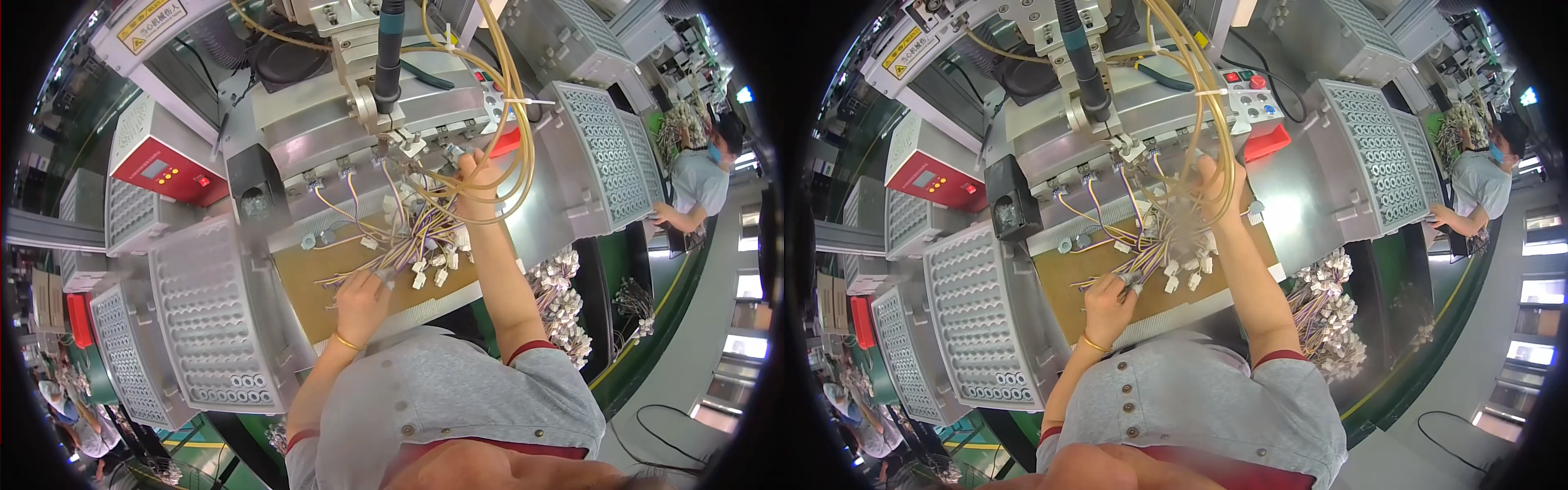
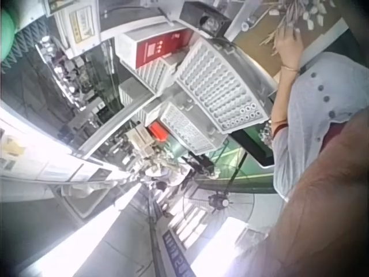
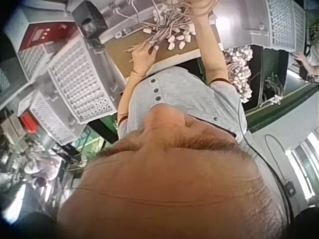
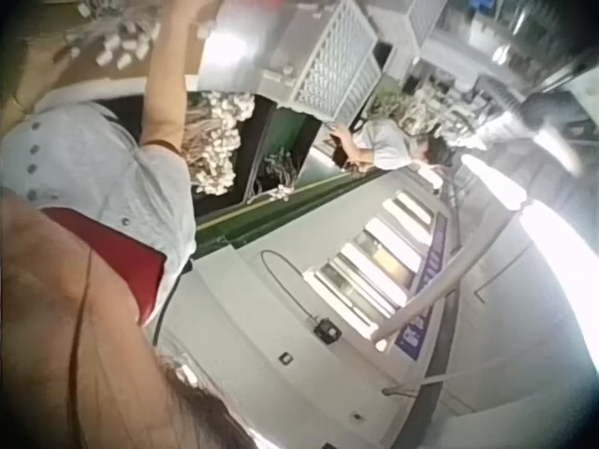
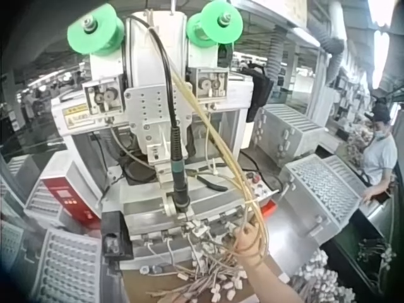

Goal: The person assembles wire harnesses by attaching small housings to the wire ends and inserting the connectors into a machine.

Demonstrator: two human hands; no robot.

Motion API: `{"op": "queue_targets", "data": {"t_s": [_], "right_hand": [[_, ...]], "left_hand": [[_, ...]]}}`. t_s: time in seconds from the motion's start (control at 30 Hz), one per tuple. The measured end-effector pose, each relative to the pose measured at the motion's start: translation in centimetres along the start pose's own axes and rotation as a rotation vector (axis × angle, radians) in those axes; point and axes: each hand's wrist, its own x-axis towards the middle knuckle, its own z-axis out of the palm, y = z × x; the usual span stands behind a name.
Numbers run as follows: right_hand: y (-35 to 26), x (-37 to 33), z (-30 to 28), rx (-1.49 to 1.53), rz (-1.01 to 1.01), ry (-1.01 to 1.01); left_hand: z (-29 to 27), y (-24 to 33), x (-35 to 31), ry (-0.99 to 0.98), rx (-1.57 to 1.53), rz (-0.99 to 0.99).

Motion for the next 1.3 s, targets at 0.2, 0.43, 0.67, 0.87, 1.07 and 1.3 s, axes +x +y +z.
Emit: {"op": "queue_targets", "data": {"t_s": [0.2, 0.43, 0.67, 0.87, 1.07, 1.3], "right_hand": [[-2.2, 0.3, 3.2, 0.304, 0.34, 0.054], [-1.5, 0.3, -1.1, -0.334, -0.108, -0.164], [-2.3, -10.5, 2.6, -0.452, -0.63, -0.943], [-1.2, -11.2, 4.1, -0.527, -0.51, -1.171], [-3.1, -11.6, 5.4, -0.343, -0.742, -0.874], [-4.1, -10.3, 1.8, -0.424, -0.499, -1.175]], "left_hand": [[-3.8, -0.3, -0.5, -0.293, -0.186, -0.284], [-6.8, -1.7, -1.4, -0.165, 0.051, -0.279], [-6.8, -1.3, -3.0, 0.063, -0.218, -0.409], [-7.5, -0.1, -2.5, 0.187, -0.231, -0.381], [-7.5, 1.2, -3.0, 0.18, -0.242, -0.36], [-9.6, -1.1, -4.8, 0.248, 0.259, -0.19]]}}
